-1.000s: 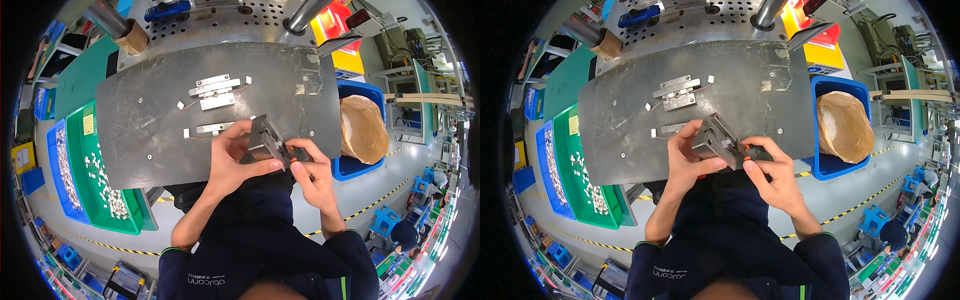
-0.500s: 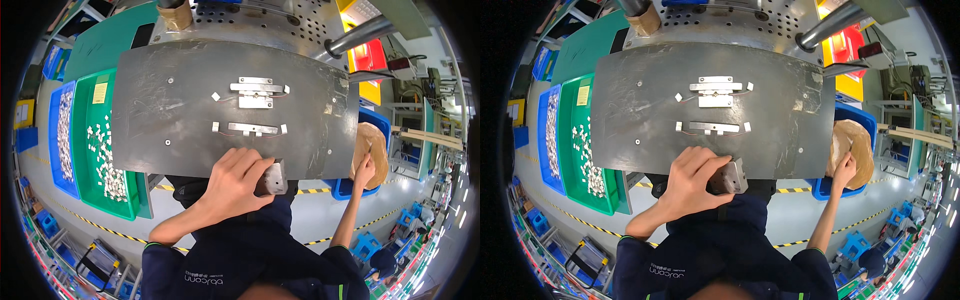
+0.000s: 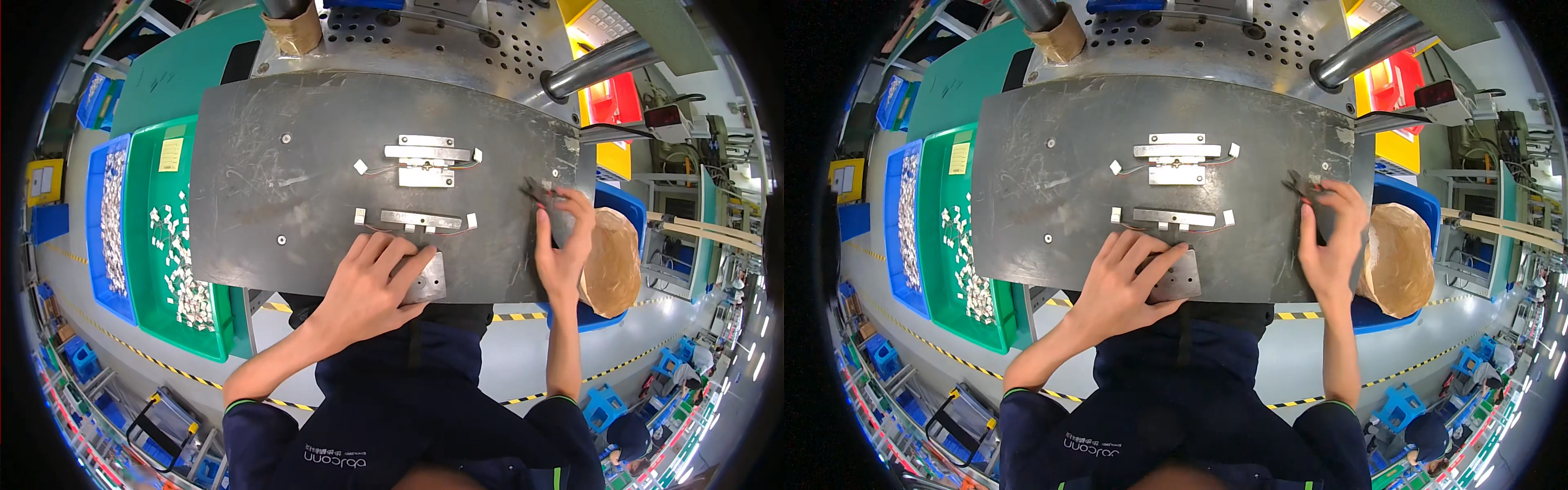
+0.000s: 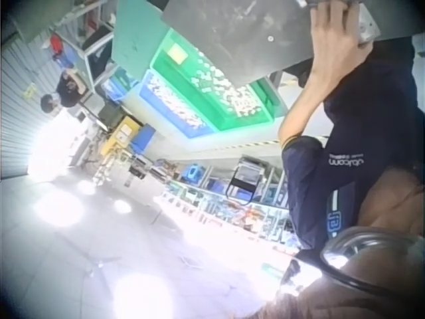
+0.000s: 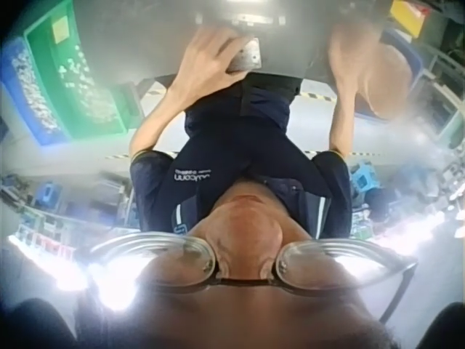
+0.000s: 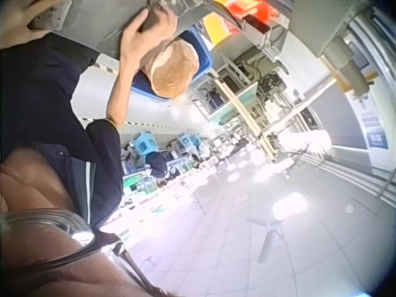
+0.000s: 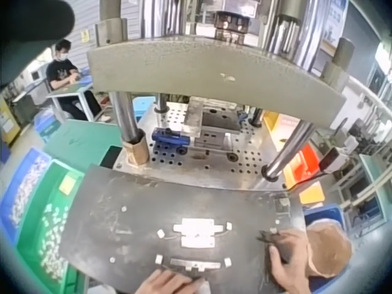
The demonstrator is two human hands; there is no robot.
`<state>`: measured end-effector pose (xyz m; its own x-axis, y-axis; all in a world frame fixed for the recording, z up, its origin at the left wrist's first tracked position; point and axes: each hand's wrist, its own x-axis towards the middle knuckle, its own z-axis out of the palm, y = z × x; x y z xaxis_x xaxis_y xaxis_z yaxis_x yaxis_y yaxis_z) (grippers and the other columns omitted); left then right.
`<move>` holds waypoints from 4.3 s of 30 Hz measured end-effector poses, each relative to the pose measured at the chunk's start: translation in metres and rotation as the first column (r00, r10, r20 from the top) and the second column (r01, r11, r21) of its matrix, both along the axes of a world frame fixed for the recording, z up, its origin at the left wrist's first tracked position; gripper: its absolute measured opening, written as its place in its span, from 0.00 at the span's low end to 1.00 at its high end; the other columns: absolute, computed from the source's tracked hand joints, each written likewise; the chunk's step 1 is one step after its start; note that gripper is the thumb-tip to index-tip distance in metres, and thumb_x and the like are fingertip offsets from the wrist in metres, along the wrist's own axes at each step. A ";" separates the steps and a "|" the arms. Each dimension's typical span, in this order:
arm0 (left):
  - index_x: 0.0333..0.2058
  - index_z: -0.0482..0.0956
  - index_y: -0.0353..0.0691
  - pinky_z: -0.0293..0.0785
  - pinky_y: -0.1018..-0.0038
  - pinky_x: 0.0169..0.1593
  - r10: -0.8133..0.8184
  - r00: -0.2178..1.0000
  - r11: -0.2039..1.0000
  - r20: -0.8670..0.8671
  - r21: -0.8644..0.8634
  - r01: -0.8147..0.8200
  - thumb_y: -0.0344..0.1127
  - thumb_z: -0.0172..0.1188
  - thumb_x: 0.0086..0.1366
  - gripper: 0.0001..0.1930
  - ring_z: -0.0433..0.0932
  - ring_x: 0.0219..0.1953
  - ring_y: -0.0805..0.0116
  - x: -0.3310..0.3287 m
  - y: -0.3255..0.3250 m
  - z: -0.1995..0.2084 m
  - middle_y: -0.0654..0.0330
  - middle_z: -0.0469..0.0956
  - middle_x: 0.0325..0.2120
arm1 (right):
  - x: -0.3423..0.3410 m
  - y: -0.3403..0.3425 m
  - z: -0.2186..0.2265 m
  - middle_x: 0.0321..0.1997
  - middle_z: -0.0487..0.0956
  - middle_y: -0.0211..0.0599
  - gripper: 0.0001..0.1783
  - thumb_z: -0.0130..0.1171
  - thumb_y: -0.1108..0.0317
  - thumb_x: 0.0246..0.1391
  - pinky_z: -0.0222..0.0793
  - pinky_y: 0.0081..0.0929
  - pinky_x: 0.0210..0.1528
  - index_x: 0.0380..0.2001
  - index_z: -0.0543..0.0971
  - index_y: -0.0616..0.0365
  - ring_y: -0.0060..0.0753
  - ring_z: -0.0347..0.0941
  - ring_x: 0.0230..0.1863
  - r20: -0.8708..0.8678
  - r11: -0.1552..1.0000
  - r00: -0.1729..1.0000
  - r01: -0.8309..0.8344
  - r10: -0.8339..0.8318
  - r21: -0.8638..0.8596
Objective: The person trims wires on a component using shears, places it into a mold, and slides it under a press. After pressing, they remove the component and assemble a wire and connector onto a new piece before repeating the process.
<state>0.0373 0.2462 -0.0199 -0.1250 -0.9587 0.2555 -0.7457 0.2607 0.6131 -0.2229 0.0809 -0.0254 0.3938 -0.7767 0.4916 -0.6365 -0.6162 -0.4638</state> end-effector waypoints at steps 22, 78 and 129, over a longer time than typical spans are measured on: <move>0.53 0.81 0.39 0.80 0.63 0.57 -0.046 0.875 0.981 -0.481 -0.185 -0.051 0.30 0.83 0.47 0.32 0.84 0.54 0.55 0.057 -0.072 0.018 0.52 0.84 0.53 | 0.091 -0.027 0.051 0.58 0.82 0.41 0.30 0.80 0.67 0.36 0.70 0.41 0.59 0.49 0.89 0.49 0.48 0.78 0.57 0.059 0.734 0.752 -0.655 0.657 0.179; 0.33 0.87 0.39 0.68 0.74 0.26 -0.159 0.942 0.972 -0.296 0.119 0.202 0.27 0.65 0.56 0.06 0.69 0.16 0.76 0.122 -0.184 -0.023 0.66 0.75 0.15 | 0.186 -0.220 0.069 0.58 0.83 0.45 0.34 0.80 0.53 0.48 0.69 0.41 0.64 0.54 0.82 0.60 0.49 0.77 0.59 0.069 0.964 0.984 -0.173 0.162 0.200; 0.34 0.87 0.30 0.75 0.70 0.31 0.570 0.815 0.702 -0.102 0.577 -0.419 0.28 0.64 0.67 0.07 0.83 0.21 0.62 0.086 0.137 -0.061 0.52 0.85 0.22 | -0.088 0.127 -0.064 0.28 0.87 0.40 0.13 0.56 0.72 0.66 0.74 0.27 0.29 0.32 0.85 0.68 0.30 0.83 0.26 -0.081 0.545 0.995 0.097 -0.054 0.833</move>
